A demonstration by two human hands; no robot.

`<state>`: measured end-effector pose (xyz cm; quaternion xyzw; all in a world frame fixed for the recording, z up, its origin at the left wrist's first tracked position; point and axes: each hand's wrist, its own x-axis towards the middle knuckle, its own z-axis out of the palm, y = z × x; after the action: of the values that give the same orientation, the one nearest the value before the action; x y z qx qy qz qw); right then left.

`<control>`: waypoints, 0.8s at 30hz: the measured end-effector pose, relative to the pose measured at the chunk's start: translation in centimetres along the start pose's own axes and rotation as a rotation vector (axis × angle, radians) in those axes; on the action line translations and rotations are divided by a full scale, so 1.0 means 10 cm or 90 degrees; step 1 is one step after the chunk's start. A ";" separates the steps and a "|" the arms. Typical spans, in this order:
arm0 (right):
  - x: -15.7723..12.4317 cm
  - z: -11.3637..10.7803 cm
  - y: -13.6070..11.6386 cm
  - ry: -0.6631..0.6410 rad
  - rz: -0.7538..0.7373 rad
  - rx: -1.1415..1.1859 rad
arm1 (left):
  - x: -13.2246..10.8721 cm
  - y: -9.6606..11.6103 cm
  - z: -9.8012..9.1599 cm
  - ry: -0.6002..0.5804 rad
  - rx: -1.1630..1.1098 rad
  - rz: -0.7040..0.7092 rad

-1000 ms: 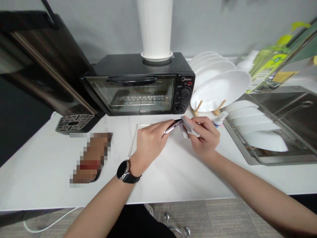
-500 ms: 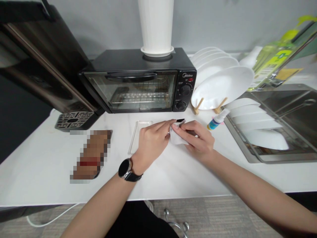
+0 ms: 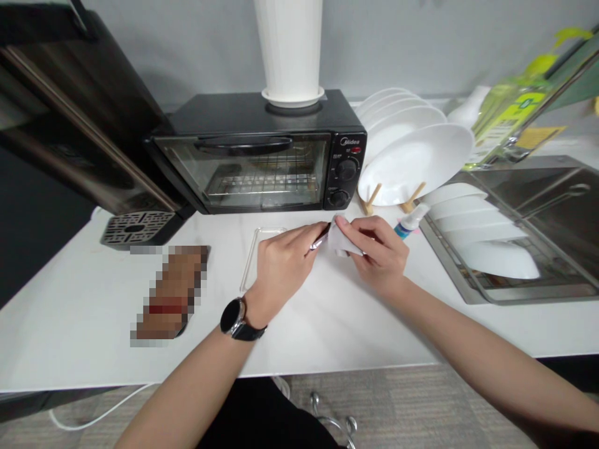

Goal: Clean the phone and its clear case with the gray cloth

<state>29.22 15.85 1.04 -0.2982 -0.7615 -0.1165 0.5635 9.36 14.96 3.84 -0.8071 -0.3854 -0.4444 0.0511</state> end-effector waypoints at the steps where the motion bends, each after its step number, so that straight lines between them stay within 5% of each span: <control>1: 0.00 0.01 -0.03 0.001 -0.016 0.009 | 0.00 0.01 0.00 -0.005 -0.006 -0.001; 10: 0.01 0.08 -0.27 0.000 -0.081 0.042 | -0.04 0.04 -0.06 -0.024 -0.078 0.032; 24: 0.04 -0.03 0.08 0.015 0.011 -0.041 | -0.01 0.00 0.00 0.063 -0.019 0.024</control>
<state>29.83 16.51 1.35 -0.3213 -0.7482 -0.1399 0.5634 9.36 14.90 3.80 -0.7921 -0.3601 -0.4884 0.0662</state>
